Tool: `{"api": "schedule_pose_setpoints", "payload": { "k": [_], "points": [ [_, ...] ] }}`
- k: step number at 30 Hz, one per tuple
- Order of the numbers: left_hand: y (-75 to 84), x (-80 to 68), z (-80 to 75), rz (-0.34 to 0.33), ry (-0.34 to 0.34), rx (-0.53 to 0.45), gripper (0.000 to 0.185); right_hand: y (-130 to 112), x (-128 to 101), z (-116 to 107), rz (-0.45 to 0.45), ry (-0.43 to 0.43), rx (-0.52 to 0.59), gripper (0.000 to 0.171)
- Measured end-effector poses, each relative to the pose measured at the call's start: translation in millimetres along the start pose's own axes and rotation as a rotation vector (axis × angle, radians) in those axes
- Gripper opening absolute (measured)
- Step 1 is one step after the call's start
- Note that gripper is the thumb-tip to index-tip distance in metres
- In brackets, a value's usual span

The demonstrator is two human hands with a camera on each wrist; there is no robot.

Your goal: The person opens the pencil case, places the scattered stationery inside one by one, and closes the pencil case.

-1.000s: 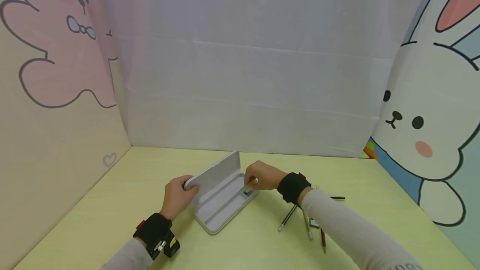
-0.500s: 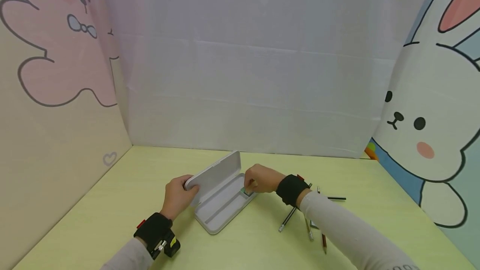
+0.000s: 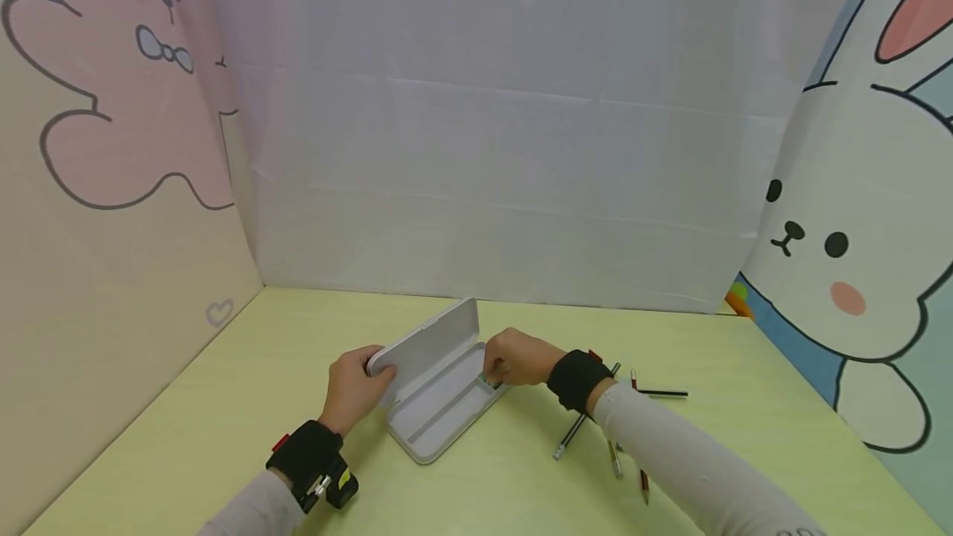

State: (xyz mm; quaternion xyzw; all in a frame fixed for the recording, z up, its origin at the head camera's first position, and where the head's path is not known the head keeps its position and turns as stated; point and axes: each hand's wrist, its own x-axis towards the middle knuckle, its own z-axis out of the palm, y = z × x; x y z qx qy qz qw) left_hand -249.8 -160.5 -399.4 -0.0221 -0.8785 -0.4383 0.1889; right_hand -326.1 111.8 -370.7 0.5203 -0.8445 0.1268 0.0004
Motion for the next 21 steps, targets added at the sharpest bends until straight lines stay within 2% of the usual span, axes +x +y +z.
{"api": "schedule_pose_setpoints", "payload": {
  "k": [21],
  "points": [
    [2.4, -0.8, -1.3, -0.009, -0.004, 0.009, 0.020, 0.0, -2.2, 2.8, 0.026, 0.026, 0.003, 0.013]
  ]
}}
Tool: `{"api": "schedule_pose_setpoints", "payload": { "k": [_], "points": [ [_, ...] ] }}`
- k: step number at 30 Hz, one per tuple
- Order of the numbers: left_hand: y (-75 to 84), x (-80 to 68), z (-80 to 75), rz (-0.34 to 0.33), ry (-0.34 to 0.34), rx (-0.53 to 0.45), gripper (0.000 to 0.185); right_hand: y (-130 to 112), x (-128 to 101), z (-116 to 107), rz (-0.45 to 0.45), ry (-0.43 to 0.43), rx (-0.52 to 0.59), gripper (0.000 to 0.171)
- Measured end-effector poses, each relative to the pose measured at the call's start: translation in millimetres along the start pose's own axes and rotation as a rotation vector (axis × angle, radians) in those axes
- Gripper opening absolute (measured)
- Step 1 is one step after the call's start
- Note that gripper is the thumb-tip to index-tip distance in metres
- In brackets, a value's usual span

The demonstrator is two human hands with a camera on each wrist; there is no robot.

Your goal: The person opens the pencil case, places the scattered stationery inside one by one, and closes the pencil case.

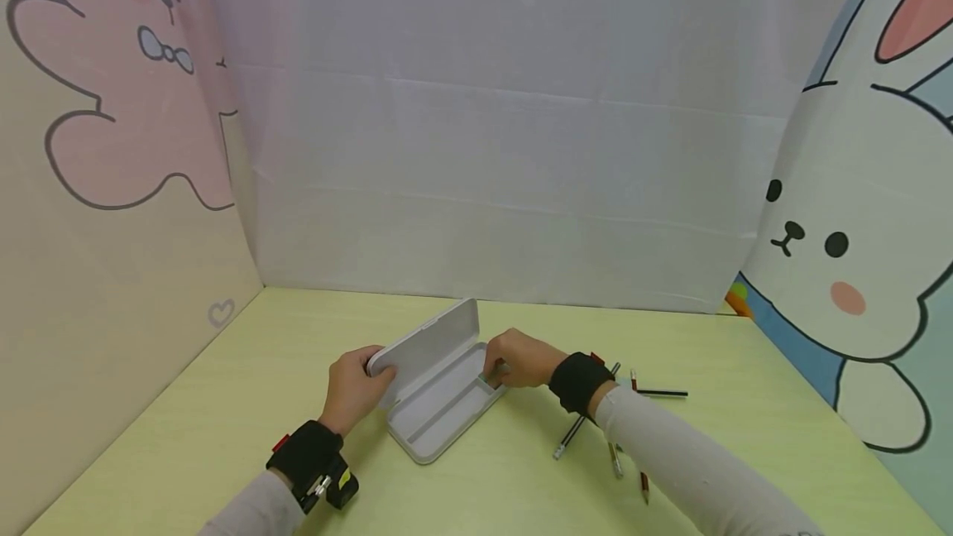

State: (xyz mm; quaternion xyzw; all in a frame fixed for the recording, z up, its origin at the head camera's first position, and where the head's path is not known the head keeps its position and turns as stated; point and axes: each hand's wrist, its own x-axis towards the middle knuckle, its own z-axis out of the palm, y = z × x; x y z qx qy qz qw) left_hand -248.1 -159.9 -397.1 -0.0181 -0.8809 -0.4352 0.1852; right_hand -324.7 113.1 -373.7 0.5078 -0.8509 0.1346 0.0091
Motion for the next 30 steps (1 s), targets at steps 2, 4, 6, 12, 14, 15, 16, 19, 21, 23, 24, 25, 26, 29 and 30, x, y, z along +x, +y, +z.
{"api": "schedule_pose_setpoints", "payload": {
  "k": [2, 4, 6, 12, 14, 15, 16, 19, 21, 23, 24, 25, 26, 29, 30],
  "points": [
    [1.1, -0.1, 0.3, -0.001, -0.002, -0.001, 0.020, -0.7, -1.6, -1.0, 0.007, 0.004, 0.003, 0.012],
    [2.3, -0.2, 0.4, 0.000, -0.002, -0.003, 0.021, -1.0, -4.0, -2.7, 0.003, 0.013, 0.006, 0.012],
    [3.2, 0.0, 0.6, 0.003, 0.001, -0.005, 0.020, -0.3, -7.1, -4.7, -0.017, 0.029, 0.013, 0.013],
    [4.5, 1.2, 2.1, 0.015, -0.004, -0.010, 0.020, 9.6, -29.9, -15.9, -0.025, 0.052, 0.016, 0.022],
    [4.5, 1.6, 2.3, 0.020, -0.007, -0.012, 0.020, 14.8, -42.4, -21.2, 0.003, 0.047, 0.010, 0.024],
    [4.2, 1.9, 2.3, 0.023, -0.006, -0.011, 0.020, 16.8, -49.6, -24.4, 0.020, 0.044, 0.009, 0.025],
    [3.9, 2.1, 2.2, 0.026, -0.005, -0.010, 0.019, 19.8, -56.7, -27.1, 0.032, 0.044, 0.010, 0.026],
    [3.5, 2.4, 1.2, 0.035, 0.002, -0.009, 0.019, 28.3, -79.5, -34.1, 0.075, 0.050, 0.000, 0.026],
    [3.3, 2.4, 0.6, 0.037, 0.004, -0.011, 0.020, 32.1, -94.6, -38.0, 0.115, 0.053, 0.008, 0.027],
    [3.1, 2.1, 0.1, 0.034, 0.002, -0.016, 0.020, 35.3, -108.7, -40.5, 0.154, 0.055, 0.011, 0.026],
    [2.9, 1.6, -0.2, 0.032, 0.001, -0.019, 0.020, 36.0, -115.2, -41.7, 0.170, 0.057, 0.015, 0.026],
    [2.5, 1.3, -0.2, 0.030, 0.000, -0.020, 0.019, 36.3, -121.2, -42.8, 0.183, 0.060, 0.017, 0.026],
    [2.1, 1.0, -0.1, 0.028, -0.001, -0.020, 0.019, 36.4, -126.7, -43.7, 0.188, 0.063, 0.023, 0.026],
    [0.9, 0.2, 0.3, 0.030, -0.001, -0.020, 0.019, 37.1, -139.1, -44.3, 0.172, 0.072, 0.021, 0.025],
    [0.7, 0.0, 0.6, 0.033, 0.000, -0.019, 0.020, 36.9, -141.6, -43.9, 0.159, 0.069, 0.020, 0.025]
  ]
}}
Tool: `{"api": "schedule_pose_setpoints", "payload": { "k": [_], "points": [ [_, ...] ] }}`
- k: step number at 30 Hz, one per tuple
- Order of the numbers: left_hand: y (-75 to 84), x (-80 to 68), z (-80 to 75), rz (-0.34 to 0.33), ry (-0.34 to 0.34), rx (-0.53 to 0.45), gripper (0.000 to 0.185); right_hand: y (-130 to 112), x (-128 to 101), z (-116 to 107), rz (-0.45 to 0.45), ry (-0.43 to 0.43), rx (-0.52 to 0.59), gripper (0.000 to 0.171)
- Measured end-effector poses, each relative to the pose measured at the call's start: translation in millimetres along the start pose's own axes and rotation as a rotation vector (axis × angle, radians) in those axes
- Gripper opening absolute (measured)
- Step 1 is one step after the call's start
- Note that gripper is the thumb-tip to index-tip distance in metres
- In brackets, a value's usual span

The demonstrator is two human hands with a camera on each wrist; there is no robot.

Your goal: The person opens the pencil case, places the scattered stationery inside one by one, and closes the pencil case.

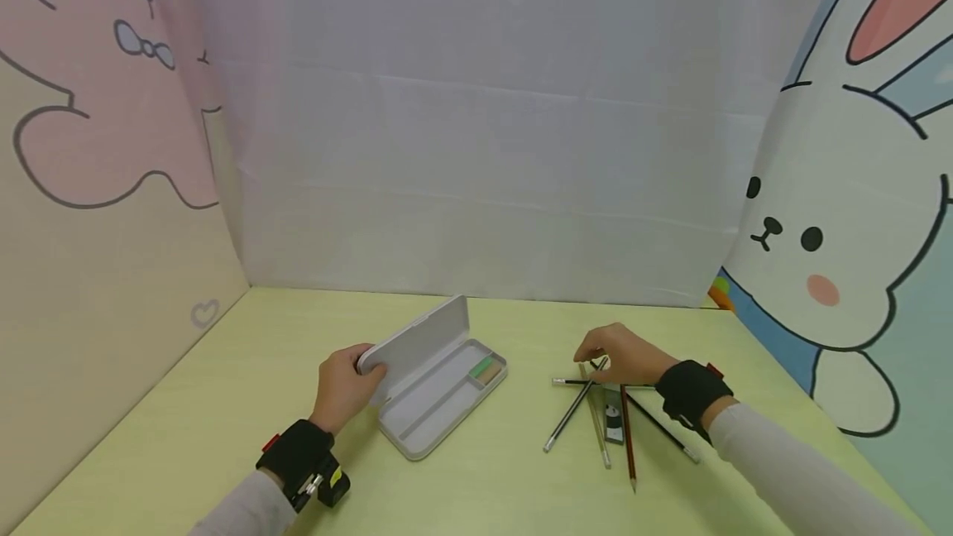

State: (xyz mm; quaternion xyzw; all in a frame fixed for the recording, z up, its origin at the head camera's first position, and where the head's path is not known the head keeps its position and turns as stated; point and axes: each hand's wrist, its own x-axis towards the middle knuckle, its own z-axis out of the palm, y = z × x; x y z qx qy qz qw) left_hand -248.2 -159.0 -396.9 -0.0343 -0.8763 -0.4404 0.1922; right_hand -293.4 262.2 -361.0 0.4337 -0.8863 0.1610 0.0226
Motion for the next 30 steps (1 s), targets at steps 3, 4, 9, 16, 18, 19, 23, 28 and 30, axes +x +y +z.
{"api": "schedule_pose_setpoints", "payload": {
  "k": [3, 4, 9, 16, 18, 19, 23, 28, 30],
  "points": [
    [-0.4, -0.1, -0.4, 0.004, 0.000, 0.003, 0.020, -2.9, -3.1, 4.0, -0.031, -0.023, -0.013, 0.026],
    [-0.5, -0.2, -0.5, 0.005, 0.000, 0.004, 0.020, -5.1, -3.5, 5.8, -0.036, -0.037, -0.024, 0.026],
    [0.0, -0.6, -0.9, 0.004, -0.001, 0.005, 0.020, -19.5, -2.6, 14.3, -0.039, -0.109, -0.090, 0.025],
    [0.7, -0.5, -0.7, -0.018, -0.005, 0.004, 0.020, -28.1, 1.7, 21.5, -0.077, -0.117, -0.170, 0.023],
    [0.8, -0.6, -0.6, -0.019, -0.005, 0.003, 0.020, -28.5, 2.0, 23.0, -0.080, -0.119, -0.175, 0.023],
    [0.8, -0.6, -0.5, -0.019, -0.005, 0.001, 0.020, -28.5, 2.2, 23.7, -0.081, -0.121, -0.181, 0.023],
    [0.6, -0.5, -0.1, -0.019, -0.002, 0.003, 0.020, -27.5, 3.2, 25.9, -0.086, -0.124, -0.205, 0.023],
    [0.9, -0.6, -0.3, -0.021, 0.000, 0.003, 0.020, -24.9, 5.1, 26.9, -0.101, -0.115, -0.225, 0.022],
    [1.7, -0.9, -0.7, -0.018, 0.001, 0.003, 0.020, -23.9, 7.2, 25.9, -0.114, -0.107, -0.236, 0.021]
  ]
}}
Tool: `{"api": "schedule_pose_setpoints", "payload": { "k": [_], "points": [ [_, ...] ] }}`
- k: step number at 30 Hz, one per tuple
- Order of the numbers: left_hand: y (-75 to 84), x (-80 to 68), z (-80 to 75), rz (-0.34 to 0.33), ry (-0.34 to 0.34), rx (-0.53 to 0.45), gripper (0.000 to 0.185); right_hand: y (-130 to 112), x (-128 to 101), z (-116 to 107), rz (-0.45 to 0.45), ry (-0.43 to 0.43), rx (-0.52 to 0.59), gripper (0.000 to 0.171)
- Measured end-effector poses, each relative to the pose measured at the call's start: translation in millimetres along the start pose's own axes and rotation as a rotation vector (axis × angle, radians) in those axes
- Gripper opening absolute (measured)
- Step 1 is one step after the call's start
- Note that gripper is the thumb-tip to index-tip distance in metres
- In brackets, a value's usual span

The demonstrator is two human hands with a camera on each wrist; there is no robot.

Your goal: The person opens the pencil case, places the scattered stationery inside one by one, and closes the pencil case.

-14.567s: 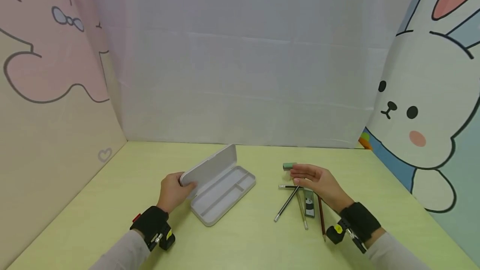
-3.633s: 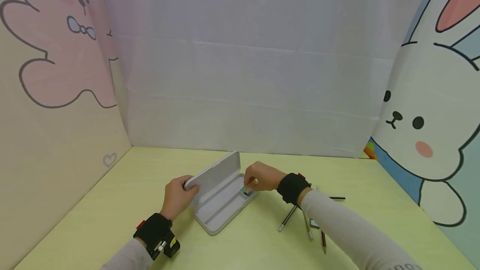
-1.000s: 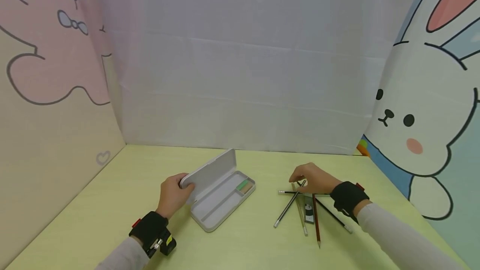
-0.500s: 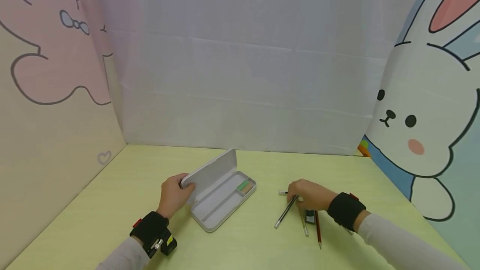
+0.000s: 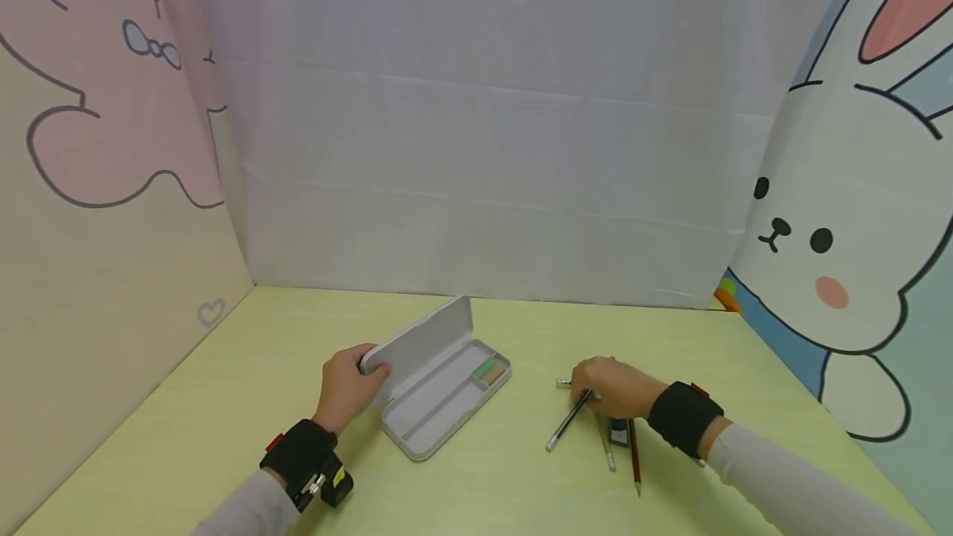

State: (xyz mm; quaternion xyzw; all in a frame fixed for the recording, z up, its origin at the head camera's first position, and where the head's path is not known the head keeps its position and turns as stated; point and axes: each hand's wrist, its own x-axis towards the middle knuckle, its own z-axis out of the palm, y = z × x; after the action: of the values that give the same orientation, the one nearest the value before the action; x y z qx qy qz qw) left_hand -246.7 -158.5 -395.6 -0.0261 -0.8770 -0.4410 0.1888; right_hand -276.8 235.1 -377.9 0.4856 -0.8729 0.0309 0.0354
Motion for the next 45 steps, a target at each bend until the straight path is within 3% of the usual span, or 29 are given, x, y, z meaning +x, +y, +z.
{"api": "schedule_pose_setpoints", "payload": {
  "k": [12, 24, 34, 45],
  "points": [
    [1.9, -0.8, -0.5, 0.006, 0.005, 0.006, 0.019, -6.0, 37.2, -22.0, -0.043, 0.045, 0.004, 0.017],
    [0.2, 0.7, 0.8, 0.021, 0.014, 0.019, 0.019, -14.6, 94.6, -22.0, -0.078, 0.100, 0.041, 0.017],
    [-3.6, 2.4, 2.4, 0.011, 0.015, 0.032, 0.018, -38.6, 143.9, -17.2, -0.088, 0.034, 0.032, 0.016],
    [-4.7, 2.3, 2.7, 0.015, 0.003, 0.027, 0.016, -61.5, 171.9, -2.4, -0.049, -0.028, 0.036, 0.017]
  ]
}}
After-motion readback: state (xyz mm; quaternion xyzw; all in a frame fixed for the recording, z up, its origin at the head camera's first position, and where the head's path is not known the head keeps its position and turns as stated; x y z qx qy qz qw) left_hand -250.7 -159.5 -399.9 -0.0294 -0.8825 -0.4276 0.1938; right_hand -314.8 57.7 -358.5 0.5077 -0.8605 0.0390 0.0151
